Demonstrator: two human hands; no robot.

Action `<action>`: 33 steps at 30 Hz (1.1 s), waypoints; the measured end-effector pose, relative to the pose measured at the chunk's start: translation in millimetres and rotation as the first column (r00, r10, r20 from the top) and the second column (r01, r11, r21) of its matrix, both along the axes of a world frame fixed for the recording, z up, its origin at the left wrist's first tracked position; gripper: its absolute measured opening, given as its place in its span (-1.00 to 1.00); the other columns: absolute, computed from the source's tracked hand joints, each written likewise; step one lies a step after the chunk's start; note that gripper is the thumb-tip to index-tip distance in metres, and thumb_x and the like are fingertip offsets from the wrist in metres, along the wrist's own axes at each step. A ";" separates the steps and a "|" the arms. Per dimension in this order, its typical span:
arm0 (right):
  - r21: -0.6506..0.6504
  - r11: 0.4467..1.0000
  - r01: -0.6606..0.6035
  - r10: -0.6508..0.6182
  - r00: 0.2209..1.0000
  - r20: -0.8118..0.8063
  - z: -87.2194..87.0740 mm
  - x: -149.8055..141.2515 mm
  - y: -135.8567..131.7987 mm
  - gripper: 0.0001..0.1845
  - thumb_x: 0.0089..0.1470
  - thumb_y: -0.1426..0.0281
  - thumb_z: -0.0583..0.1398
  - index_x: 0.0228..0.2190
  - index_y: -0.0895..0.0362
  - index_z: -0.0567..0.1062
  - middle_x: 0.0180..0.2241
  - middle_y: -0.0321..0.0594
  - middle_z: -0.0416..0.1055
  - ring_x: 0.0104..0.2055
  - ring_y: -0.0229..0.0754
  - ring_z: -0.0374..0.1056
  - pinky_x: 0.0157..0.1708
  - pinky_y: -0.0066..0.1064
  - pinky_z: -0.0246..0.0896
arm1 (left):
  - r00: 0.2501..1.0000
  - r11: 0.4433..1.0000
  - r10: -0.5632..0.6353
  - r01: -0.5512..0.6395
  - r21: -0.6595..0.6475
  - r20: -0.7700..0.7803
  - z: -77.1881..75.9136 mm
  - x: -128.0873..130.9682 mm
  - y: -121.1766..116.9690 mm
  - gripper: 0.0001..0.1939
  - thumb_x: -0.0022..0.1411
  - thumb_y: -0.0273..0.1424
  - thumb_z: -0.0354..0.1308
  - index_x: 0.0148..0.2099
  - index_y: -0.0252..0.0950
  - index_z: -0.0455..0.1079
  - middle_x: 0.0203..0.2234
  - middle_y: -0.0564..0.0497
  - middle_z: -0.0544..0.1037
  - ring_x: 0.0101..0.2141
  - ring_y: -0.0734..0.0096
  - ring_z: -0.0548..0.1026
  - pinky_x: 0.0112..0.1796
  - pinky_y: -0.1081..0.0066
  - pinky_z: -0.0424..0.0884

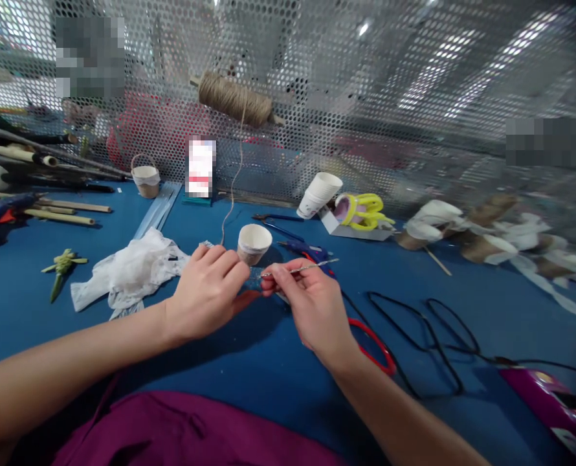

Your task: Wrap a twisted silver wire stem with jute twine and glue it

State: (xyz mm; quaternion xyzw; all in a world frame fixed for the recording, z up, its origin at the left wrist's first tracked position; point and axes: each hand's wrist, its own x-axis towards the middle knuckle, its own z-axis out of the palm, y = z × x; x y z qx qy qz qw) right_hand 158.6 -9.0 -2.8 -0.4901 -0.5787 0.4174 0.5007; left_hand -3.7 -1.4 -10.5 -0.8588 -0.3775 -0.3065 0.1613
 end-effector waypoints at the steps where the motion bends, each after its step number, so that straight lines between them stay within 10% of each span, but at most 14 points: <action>1: 0.000 1.000 0.004 -0.004 1.000 0.007 -0.6 -0.4 -0.2 -0.80 0.00 0.29 0.19 -0.49 0.19 0.42 -0.54 -0.22 0.46 -0.52 -0.26 0.38 -0.43 -0.36 0.36 | 1.000 1.000 0.013 -0.013 -0.005 -0.020 0.1 0.8 -0.7 -0.80 0.16 -0.31 0.04 -0.44 -0.33 0.29 -0.52 -0.04 0.44 -0.44 0.29 0.35 -0.44 0.33 0.18; 17: -0.024 0.998 -0.064 0.066 0.991 0.114 5.9 0.8 -3.5 -0.80 0.01 0.28 0.17 -0.50 0.18 0.39 -0.52 -0.20 0.45 -0.49 -0.25 0.41 -0.45 -0.37 0.39 | 0.987 0.947 -0.159 0.159 -0.278 0.023 2.1 -4.7 4.6 -0.83 0.14 -0.56 -0.01 -0.47 -0.35 0.32 -0.60 -0.02 0.46 -0.55 0.41 0.41 -0.49 0.42 0.30; 21: -0.046 0.992 -0.121 0.127 0.981 0.144 6.1 1.5 -4.0 -0.82 0.02 0.30 0.16 -0.50 0.17 0.38 -0.53 -0.22 0.45 -0.51 -0.26 0.40 -0.46 -0.39 0.38 | 0.981 0.826 -0.183 0.192 -0.530 0.069 10.8 -8.9 7.1 -0.92 0.05 -0.56 0.10 -0.47 -0.36 0.36 -0.59 0.00 0.49 -0.56 0.45 0.42 -0.53 0.48 0.26; 28: -0.109 0.972 -0.207 0.218 0.970 0.104 10.2 5.0 0.7 -0.85 -0.01 0.36 0.18 -0.51 0.17 0.35 -0.57 -0.28 0.41 -0.52 -0.30 0.39 -0.49 -0.44 0.37 | 0.948 0.437 -0.091 0.313 -0.843 0.305 15.7 -11.2 10.3 -0.87 0.08 -0.42 0.11 -0.46 -0.38 0.34 -0.64 0.10 0.42 -0.60 0.58 0.32 -0.56 0.58 0.22; 33: -0.105 0.979 -0.173 0.183 0.979 0.089 9.6 4.6 1.8 -0.86 0.00 0.36 0.18 -0.51 0.17 0.35 -0.58 -0.28 0.41 -0.53 -0.30 0.39 -0.48 -0.45 0.36 | 0.927 0.579 -0.048 0.329 -0.746 0.372 13.9 -7.7 5.8 -0.90 0.07 -0.41 0.13 -0.41 -0.36 0.32 -0.57 0.08 0.45 -0.54 0.54 0.38 -0.50 0.54 0.27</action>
